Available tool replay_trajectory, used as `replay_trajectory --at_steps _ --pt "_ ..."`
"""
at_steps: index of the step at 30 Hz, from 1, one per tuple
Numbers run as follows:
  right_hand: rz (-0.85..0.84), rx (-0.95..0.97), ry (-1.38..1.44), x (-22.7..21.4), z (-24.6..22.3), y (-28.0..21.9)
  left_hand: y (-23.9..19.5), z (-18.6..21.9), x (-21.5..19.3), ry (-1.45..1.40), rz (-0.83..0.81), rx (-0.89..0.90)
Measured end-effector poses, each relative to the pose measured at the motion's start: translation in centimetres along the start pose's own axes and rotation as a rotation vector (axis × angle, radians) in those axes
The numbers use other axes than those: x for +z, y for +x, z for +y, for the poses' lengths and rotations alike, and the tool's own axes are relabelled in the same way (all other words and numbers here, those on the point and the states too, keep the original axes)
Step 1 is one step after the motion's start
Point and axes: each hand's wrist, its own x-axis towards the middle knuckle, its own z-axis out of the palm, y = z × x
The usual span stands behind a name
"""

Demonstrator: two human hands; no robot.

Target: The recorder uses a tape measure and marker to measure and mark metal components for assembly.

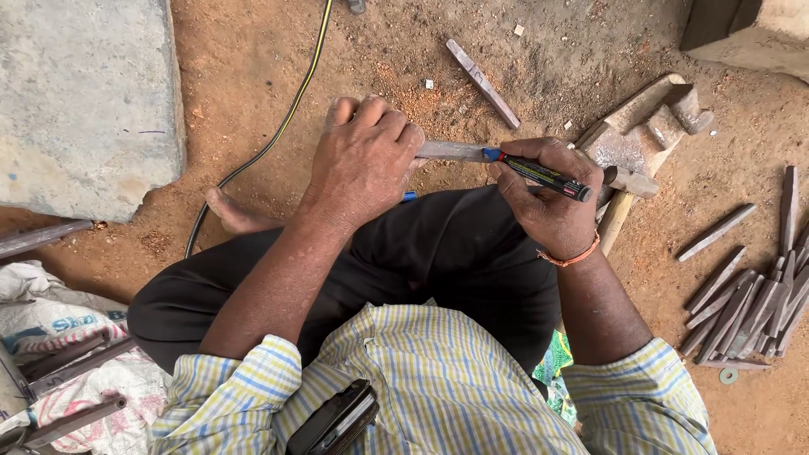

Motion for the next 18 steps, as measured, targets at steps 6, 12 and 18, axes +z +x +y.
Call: replay_trajectory --at_steps 6,12,18 --pt "-0.073 0.037 -0.116 -0.6 -0.8 0.4 0.1 0.1 0.1 0.007 -0.008 -0.003" --pt "-0.018 0.045 0.103 -0.1 0.6 -0.1 0.2 0.1 -0.6 0.0 -0.002 -0.008" --pt "-0.168 0.084 0.162 -1.3 1.6 -0.1 0.4 0.3 -0.9 -0.031 -0.024 -0.002"
